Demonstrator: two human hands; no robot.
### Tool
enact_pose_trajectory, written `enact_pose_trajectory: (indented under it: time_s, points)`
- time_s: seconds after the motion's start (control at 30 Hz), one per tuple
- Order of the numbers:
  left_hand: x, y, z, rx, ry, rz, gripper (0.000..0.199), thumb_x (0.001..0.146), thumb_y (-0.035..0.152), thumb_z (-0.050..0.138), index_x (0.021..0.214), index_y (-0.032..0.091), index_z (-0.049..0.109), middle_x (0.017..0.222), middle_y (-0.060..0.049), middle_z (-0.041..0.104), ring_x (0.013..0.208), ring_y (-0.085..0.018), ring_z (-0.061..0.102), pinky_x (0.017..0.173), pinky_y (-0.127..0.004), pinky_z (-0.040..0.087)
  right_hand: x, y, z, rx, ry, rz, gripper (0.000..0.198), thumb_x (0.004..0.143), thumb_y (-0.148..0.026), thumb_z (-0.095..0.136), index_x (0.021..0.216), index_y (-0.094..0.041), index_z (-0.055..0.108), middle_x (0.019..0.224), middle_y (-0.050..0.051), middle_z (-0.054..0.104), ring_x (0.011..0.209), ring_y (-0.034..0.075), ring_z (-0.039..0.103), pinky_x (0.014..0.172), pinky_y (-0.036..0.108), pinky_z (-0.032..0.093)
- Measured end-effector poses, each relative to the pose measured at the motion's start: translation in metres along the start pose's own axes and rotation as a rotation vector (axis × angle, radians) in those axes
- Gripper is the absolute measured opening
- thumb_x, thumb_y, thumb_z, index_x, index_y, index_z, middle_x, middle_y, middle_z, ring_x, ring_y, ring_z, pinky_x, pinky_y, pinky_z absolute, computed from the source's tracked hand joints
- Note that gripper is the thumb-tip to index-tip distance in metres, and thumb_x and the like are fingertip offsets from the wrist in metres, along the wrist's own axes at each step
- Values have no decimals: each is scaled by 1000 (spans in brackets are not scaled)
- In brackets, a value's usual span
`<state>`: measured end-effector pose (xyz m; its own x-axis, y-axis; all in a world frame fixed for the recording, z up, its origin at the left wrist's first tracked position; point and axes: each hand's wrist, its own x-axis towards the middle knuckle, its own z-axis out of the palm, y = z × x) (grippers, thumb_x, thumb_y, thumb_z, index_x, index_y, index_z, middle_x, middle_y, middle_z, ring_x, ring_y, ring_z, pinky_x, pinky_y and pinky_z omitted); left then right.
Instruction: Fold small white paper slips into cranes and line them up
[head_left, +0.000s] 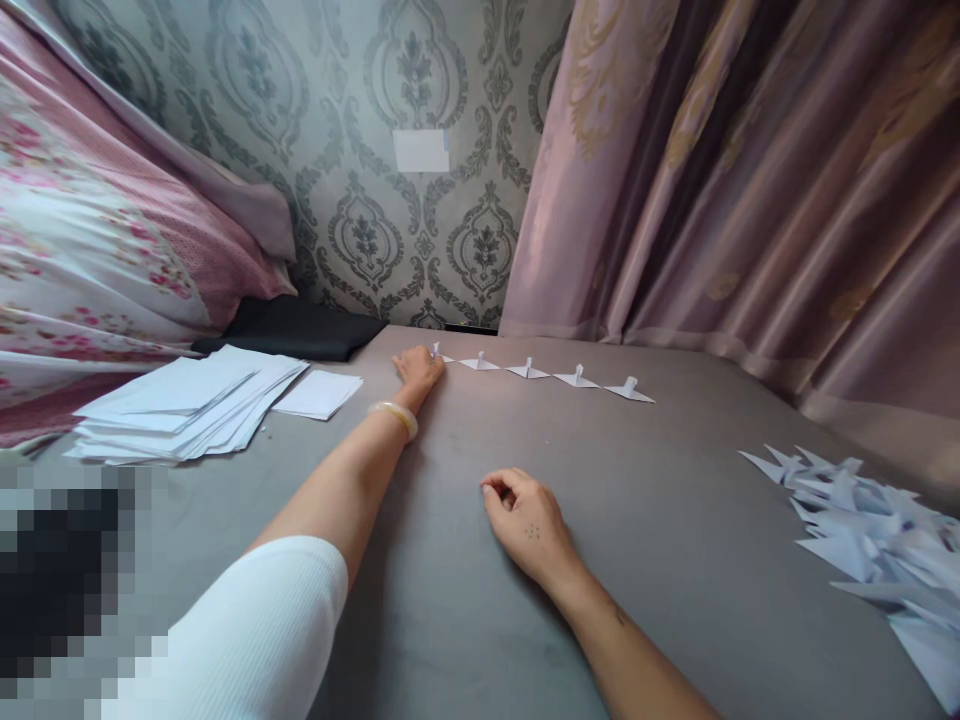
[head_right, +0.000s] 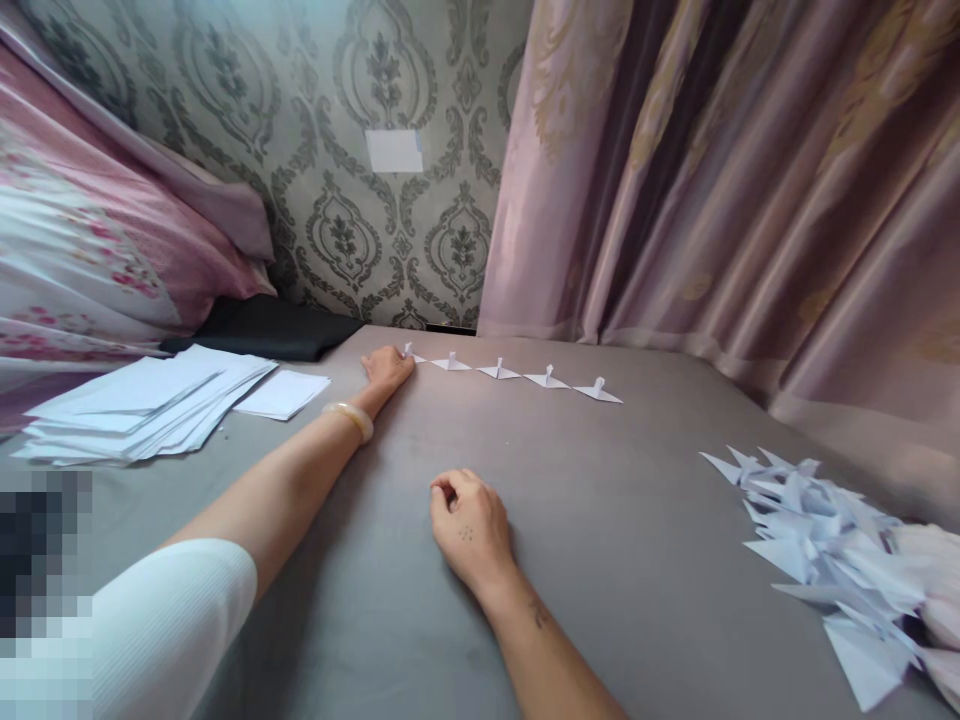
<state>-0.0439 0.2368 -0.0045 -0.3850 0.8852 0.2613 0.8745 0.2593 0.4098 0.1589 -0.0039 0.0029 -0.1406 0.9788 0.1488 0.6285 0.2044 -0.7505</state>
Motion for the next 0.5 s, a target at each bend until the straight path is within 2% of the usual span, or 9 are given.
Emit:
enact_pose_trajectory:
  time_s: [0.3,0.4,0.5]
  points:
    - [5,-6,3,-286,52,-99,30,68,43,63,77,15,68,95,-19,70,106,-39,57,94,-49,33,0,-2,-1,-12,-1,2,20,81,-22,50,83,-21,70,79,2,67,66,13,55,65,26,39]
    - [9,-14,2,-466,104,-163,32,74,44,57,82,15,65,93,-15,69,100,-33,60,93,-45,37,0,-3,-2,-19,-6,3,20,81,-21,50,83,-21,70,79,2,68,66,13,55,65,26,39]
    - [10,-28,-6,-690,156,-184,37,79,47,49,87,14,62,93,-12,68,93,-25,62,84,-35,44,0,-3,-2,-18,-2,3,21,81,-22,50,84,-20,71,81,2,69,68,13,56,66,26,40]
